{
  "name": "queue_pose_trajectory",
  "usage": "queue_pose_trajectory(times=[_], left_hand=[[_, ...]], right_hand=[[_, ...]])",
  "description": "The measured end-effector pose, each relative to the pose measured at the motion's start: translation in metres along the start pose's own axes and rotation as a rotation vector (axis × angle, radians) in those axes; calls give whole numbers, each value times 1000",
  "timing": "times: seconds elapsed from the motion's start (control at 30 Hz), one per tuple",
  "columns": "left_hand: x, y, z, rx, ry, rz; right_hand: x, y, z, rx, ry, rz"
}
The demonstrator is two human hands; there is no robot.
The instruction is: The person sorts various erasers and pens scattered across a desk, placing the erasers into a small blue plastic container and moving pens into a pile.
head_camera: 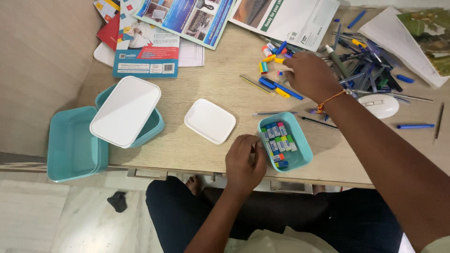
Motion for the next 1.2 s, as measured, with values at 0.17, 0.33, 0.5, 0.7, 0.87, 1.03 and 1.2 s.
queue_pose_trajectory(times=[0.17,0.33,0.5,0.7,0.87,1.03,1.2], left_hand=[[-3,3,-8,-10,-26,-16],[-3,3,-8,7,-38,-14],[-2,3,-6,-12,-54,4],[-3,3,-4,-6,-26,19],[-3,2,1,-26,-16,8],[-2,1,3,-54,-33,15],[-4,1,3,-125,-78,49]], right_hand=[[-10,-6,5,47,16,-25],[-25,-10,11,43,4,-48],[-8,-1,0,67,-112,75],[38,10,-33,85,-222,132],[82,30,-69,87,-420,82],[107,51,-95,106,-502,-22],[117,63,-108,-31,-446,-242]])
Point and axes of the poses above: each hand's wrist, its own y-axis away from the middle knuckle, its own x-axis out of the back of the hand, z = x × y, the point moved 1 cm from there along -y, towards the middle knuckle, and after that the axes turned 10 degrees about x, right-handed, at the moved point
